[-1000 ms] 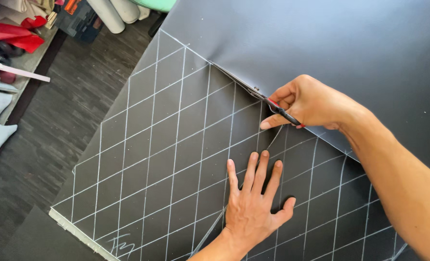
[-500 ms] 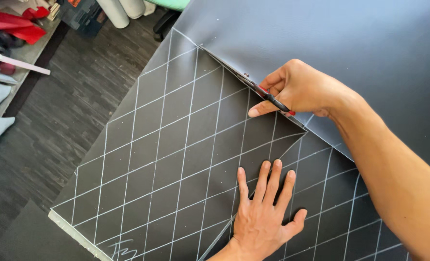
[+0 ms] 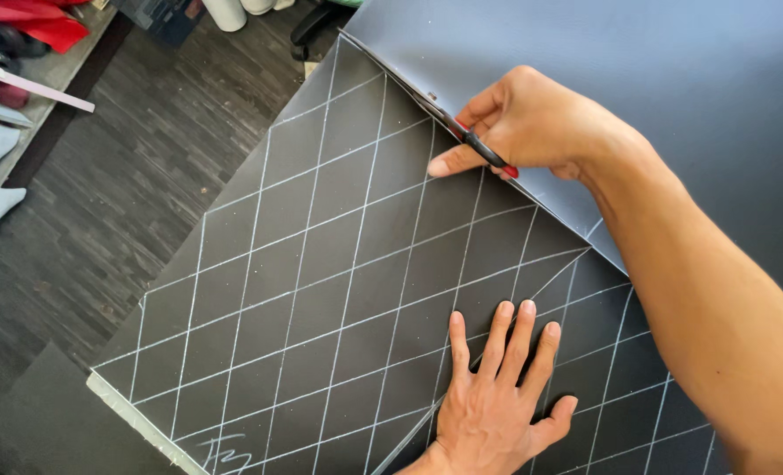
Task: The person cuts a large sheet of black fabric along pre-drawn diagonal grid lines using shears. After cutting, they place a paper pattern on the fabric, secure it with weights, and trace the pattern outline with a white marking tool.
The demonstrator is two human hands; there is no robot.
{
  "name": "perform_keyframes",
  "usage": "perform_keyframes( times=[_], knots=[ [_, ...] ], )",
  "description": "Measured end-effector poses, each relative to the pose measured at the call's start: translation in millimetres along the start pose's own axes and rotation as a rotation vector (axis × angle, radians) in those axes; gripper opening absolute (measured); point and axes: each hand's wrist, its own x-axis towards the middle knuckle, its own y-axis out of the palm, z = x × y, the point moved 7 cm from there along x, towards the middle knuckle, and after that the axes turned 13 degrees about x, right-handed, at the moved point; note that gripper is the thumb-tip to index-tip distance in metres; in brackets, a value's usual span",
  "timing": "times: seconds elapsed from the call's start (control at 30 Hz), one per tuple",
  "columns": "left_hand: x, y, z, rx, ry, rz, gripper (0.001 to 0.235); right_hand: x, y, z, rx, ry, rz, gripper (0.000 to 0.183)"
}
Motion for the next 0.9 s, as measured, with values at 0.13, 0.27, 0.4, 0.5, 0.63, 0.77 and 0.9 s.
perform_keyframes(
  times=[0.13,0.27,0.4,0.5,0.63,0.77,0.9],
  knots=[
    [3.8,-1.3,2.7,-0.015,-0.011,0.000,0.074,10.6,0.9,1.2,0.019,-0.026,-0.017,0.058],
    [0.2,-6.7,2.8,-0.085,-0.034,0.004,0.071,15.1,10.4,-5.2,0.126,-0.174,0.018,0.058],
    [10.2,-14.8,14.5,-0.274,-0.134,-0.042,0.064,-16.1,-2.2,-20.8,0.160,-0.415,-0.128,0.050],
    [10.0,-26.2,20.4,-0.277,-0.150,-0.130,0.053,-85.5,-20.7,-94.7,0.189,-0.472,-0.272,0.051],
    [10.5,-30.7,34.4,-0.137,-0.035,-0.020,0.057,-212.1,-53.1,-257.3,0.221,-0.157,-0.495,0.052],
    [6.1,-21.8,51.1,0.003,0.084,0.066,0.057,-354.9,-75.9,-445.4,0.251,0.047,-0.800,0.047],
    [-11.9,1.5,69.2,0.044,0.134,0.158,0.082,-508.6,-53.9,-623.9,0.369,0.265,-1.105,0.046]
  ],
)
